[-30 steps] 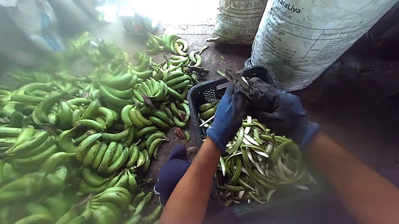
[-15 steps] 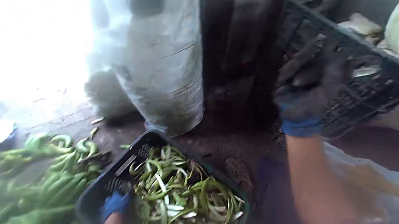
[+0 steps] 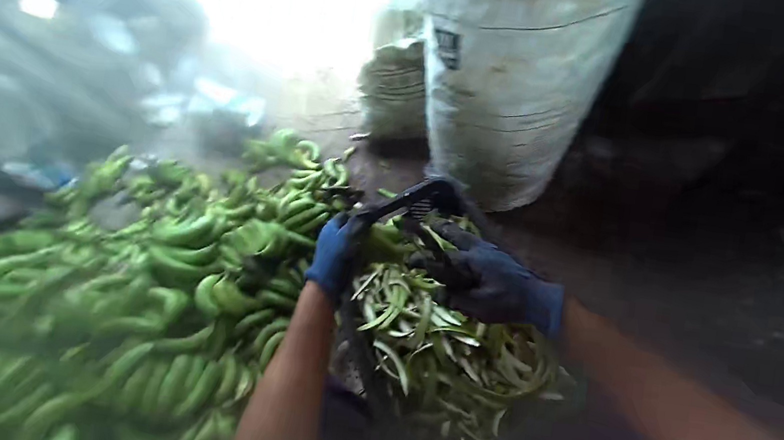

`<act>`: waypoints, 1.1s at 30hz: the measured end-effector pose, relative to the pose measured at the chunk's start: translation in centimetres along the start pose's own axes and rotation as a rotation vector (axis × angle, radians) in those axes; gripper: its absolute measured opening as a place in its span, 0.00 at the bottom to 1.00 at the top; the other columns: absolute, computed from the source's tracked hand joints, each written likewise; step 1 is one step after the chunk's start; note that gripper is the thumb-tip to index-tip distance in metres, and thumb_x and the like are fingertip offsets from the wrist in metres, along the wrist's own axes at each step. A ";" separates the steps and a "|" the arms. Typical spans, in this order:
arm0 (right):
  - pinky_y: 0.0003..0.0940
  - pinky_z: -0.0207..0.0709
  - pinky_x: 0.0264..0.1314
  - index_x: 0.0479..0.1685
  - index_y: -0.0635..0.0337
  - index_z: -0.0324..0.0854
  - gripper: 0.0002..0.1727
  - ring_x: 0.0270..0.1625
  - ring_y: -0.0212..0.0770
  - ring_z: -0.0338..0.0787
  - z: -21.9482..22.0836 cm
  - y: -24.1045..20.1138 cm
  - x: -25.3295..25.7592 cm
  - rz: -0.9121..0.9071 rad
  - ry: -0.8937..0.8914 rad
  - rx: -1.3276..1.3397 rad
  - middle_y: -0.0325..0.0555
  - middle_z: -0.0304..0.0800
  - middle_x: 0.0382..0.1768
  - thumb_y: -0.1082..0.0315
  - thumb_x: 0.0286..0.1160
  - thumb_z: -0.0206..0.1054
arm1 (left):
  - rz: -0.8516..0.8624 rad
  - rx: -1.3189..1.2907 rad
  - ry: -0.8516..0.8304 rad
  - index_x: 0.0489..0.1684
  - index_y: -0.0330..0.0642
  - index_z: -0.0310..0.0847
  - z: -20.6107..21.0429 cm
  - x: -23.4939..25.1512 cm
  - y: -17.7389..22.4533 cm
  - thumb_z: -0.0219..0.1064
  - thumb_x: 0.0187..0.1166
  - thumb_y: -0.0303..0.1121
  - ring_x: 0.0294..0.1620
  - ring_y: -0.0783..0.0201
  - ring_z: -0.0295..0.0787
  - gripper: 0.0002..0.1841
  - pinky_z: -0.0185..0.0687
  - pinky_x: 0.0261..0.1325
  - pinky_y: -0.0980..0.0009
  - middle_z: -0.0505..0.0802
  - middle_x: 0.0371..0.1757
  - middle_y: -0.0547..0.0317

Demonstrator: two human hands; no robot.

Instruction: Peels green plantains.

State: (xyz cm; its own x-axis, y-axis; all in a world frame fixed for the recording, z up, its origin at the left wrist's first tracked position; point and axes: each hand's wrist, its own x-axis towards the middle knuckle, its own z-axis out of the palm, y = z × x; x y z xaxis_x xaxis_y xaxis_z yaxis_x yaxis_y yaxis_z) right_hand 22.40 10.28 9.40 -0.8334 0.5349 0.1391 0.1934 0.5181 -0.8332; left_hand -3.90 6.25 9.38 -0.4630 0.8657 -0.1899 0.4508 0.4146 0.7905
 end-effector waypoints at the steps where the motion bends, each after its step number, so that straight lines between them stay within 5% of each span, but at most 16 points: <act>1: 0.51 0.71 0.78 0.61 0.42 0.91 0.20 0.73 0.39 0.80 1.1 -0.2 0.4 -0.044 0.013 -0.094 0.45 0.75 0.82 0.49 0.72 0.70 | 0.035 -0.129 -0.006 0.66 0.47 0.82 -0.1 -1.7 1.0 0.56 0.84 0.62 0.48 0.54 0.90 0.29 0.87 0.50 0.48 0.92 0.51 0.49; 3: 0.56 0.62 0.84 0.56 0.40 0.93 0.20 0.87 0.47 0.65 1.8 -1.3 1.1 -0.091 0.030 -0.182 0.50 0.60 0.89 0.45 0.70 0.70 | 0.150 -0.348 -0.090 0.67 0.57 0.81 0.0 -5.3 2.7 0.55 0.86 0.60 0.39 0.63 0.88 0.24 0.86 0.39 0.60 0.91 0.48 0.59; 5: 0.51 0.73 0.77 0.42 0.48 0.94 0.16 0.80 0.45 0.75 2.0 -2.1 1.1 -0.188 0.160 -0.165 0.53 0.75 0.78 0.49 0.68 0.71 | 0.259 -0.591 -0.195 0.67 0.58 0.80 0.9 -7.2 3.1 0.49 0.90 0.57 0.36 0.69 0.87 0.22 0.87 0.34 0.68 0.90 0.46 0.63; 7: 0.41 0.83 0.63 0.45 0.54 0.93 0.12 0.60 0.35 0.88 1.4 -2.0 1.0 -0.266 0.265 -0.061 0.46 0.90 0.59 0.59 0.68 0.72 | 0.314 -0.817 -0.304 0.67 0.57 0.78 1.5 -7.0 2.3 0.48 0.90 0.58 0.43 0.66 0.90 0.23 0.90 0.41 0.64 0.92 0.50 0.62; 10: 0.23 0.83 0.34 0.58 0.53 0.86 0.12 0.34 0.25 0.85 0.6 -0.8 0.3 -0.156 0.329 0.362 0.35 0.91 0.40 0.66 0.77 0.69 | 0.198 -0.578 -0.122 0.78 0.64 0.74 2.0 -6.9 1.3 0.55 0.84 0.64 0.46 0.61 0.89 0.28 0.88 0.44 0.59 0.91 0.56 0.59; 12: 0.24 0.84 0.37 0.61 0.44 0.83 0.13 0.41 0.25 0.86 -0.3 -0.4 0.0 -0.133 0.331 0.654 0.30 0.89 0.44 0.62 0.81 0.66 | 0.119 -0.351 -0.062 0.87 0.67 0.63 1.8 -6.4 0.8 0.53 0.79 0.71 0.52 0.53 0.88 0.38 0.84 0.47 0.47 0.89 0.65 0.51; 16: 0.29 0.85 0.44 0.61 0.43 0.81 0.13 0.46 0.29 0.87 -1.5 -1.8 0.5 -0.283 0.257 0.905 0.33 0.88 0.46 0.58 0.84 0.58 | 0.080 -0.965 -0.630 0.86 0.57 0.62 2.7 -7.0 1.5 0.47 0.90 0.58 0.64 0.48 0.88 0.29 0.88 0.61 0.48 0.84 0.72 0.48; 18: 0.26 0.84 0.38 0.53 0.40 0.82 0.10 0.37 0.26 0.86 -1.4 -2.1 0.6 -0.324 0.171 1.045 0.29 0.86 0.37 0.52 0.83 0.62 | 0.190 -1.155 -0.722 0.73 0.49 0.75 3.3 -7.1 1.8 0.48 0.88 0.60 0.55 0.54 0.91 0.28 0.90 0.57 0.56 0.90 0.59 0.49; 20: 0.23 0.81 0.31 0.46 0.40 0.82 0.09 0.27 0.24 0.83 -1.0 -2.1 0.5 -0.333 0.085 1.144 0.27 0.83 0.27 0.49 0.81 0.65 | 0.268 -1.185 -0.580 0.55 0.55 0.85 3.4 -7.3 1.9 0.54 0.85 0.59 0.37 0.70 0.90 0.22 0.88 0.37 0.72 0.93 0.42 0.62; 22: 0.23 0.81 0.35 0.46 0.39 0.84 0.09 0.30 0.23 0.84 -1.2 -1.8 0.2 -0.304 0.001 1.147 0.27 0.84 0.29 0.49 0.80 0.66 | 0.320 -1.236 -0.421 0.53 0.58 0.87 2.6 -7.6 1.4 0.58 0.85 0.56 0.37 0.72 0.91 0.18 0.89 0.37 0.73 0.94 0.41 0.66; 24: 0.25 0.84 0.40 0.50 0.40 0.84 0.09 0.38 0.25 0.87 -2.1 -1.0 -0.2 -0.182 0.011 0.960 0.30 0.87 0.36 0.51 0.81 0.65 | 0.399 -1.245 -0.348 0.62 0.56 0.83 1.6 -7.1 0.7 0.54 0.90 0.49 0.46 0.67 0.91 0.16 0.91 0.48 0.67 0.93 0.50 0.63; 27: 0.32 0.90 0.46 0.70 0.46 0.79 0.21 0.46 0.34 0.91 -3.1 -0.1 -0.4 0.033 0.171 0.590 0.38 0.90 0.52 0.67 0.77 0.69 | 0.478 -1.155 -0.153 0.67 0.59 0.80 0.9 -6.7 1.1 0.66 0.84 0.41 0.44 0.66 0.91 0.16 0.91 0.43 0.66 0.92 0.52 0.61; 31: 0.35 0.89 0.32 0.71 0.46 0.75 0.26 0.29 0.38 0.91 -1.2 -1.9 0.2 0.274 0.228 0.357 0.42 0.91 0.36 0.62 0.72 0.72 | 0.486 -0.872 0.081 0.75 0.64 0.73 1.5 -6.8 1.4 0.77 0.73 0.34 0.43 0.66 0.89 0.30 0.89 0.36 0.68 0.91 0.55 0.61; 33: 0.36 0.90 0.31 0.66 0.46 0.79 0.20 0.28 0.38 0.93 -0.2 -2.4 0.8 0.319 0.223 0.248 0.41 0.94 0.33 0.56 0.78 0.71 | 0.515 -0.783 0.101 0.79 0.63 0.71 2.0 -6.9 1.5 0.76 0.73 0.31 0.49 0.65 0.89 0.32 0.90 0.44 0.66 0.89 0.61 0.62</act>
State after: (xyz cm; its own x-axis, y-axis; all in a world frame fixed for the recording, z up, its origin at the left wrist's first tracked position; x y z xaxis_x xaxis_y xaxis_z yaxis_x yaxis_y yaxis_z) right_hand 21.41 9.59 11.64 -0.6157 0.7860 -0.0559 0.2695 0.1434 -0.9523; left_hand 1.50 1.47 10.74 -0.4297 0.8464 0.3145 -0.0058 -0.3509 0.9364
